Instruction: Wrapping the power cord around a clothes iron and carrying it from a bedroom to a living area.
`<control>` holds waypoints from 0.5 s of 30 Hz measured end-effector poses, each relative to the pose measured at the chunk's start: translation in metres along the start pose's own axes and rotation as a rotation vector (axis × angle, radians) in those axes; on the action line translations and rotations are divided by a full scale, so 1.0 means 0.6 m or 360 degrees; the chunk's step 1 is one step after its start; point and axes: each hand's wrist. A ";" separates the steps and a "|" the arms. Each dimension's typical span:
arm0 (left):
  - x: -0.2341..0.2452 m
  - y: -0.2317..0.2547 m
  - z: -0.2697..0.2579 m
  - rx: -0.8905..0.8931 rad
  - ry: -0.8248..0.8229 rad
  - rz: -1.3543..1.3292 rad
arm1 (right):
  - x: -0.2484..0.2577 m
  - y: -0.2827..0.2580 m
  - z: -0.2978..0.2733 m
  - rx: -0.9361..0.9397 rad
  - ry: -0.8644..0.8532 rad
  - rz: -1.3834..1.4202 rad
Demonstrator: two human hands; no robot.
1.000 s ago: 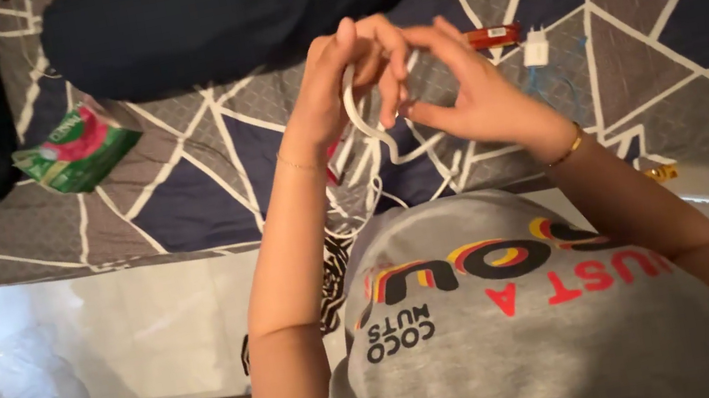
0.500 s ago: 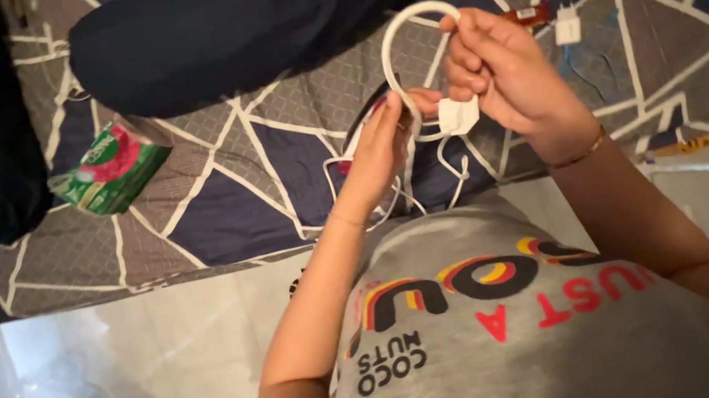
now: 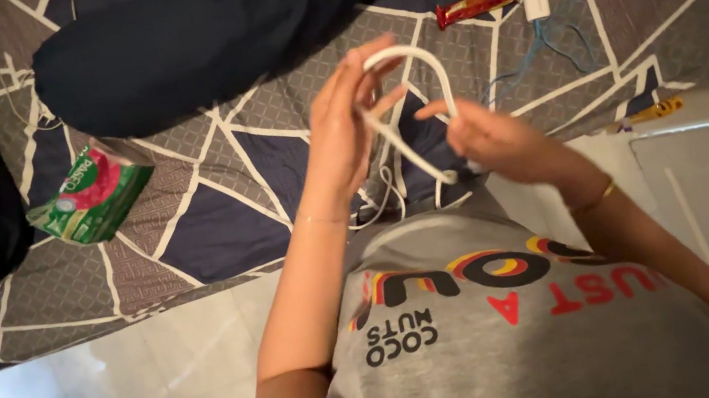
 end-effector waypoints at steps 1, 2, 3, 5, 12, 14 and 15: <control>0.001 -0.014 0.005 0.0007 -0.0007 0.0000 | -0.010 -0.008 -0.002 -0.0003 0.0009 0.0001; 0.002 -0.029 0.010 0.0097 -0.0171 -0.0159 | -0.018 -0.016 -0.003 -0.0039 0.0063 -0.0012; 0.004 -0.044 0.015 0.0189 -0.0334 -0.0318 | -0.027 -0.023 -0.004 -0.0075 0.0116 -0.0025; -0.005 -0.064 0.013 0.0212 -0.0499 -0.0413 | -0.012 0.006 -0.003 0.0073 0.0126 -0.0108; -0.022 -0.124 0.016 0.0038 -0.0609 0.0073 | 0.027 0.053 -0.008 -0.0013 -0.0062 -0.0101; -0.025 -0.123 0.016 -0.0009 -0.0566 0.0184 | 0.035 0.051 -0.010 0.0003 -0.0086 -0.0067; -0.025 -0.121 0.015 -0.0051 -0.0528 0.0304 | 0.037 0.050 -0.009 0.0025 -0.0103 -0.0026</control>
Point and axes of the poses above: each hand's wrist, its own z-axis towards the middle knuckle, its own x-axis out of the back of the hand, y = z × x, and after that the axes turned 5 degrees about -z, right-handed
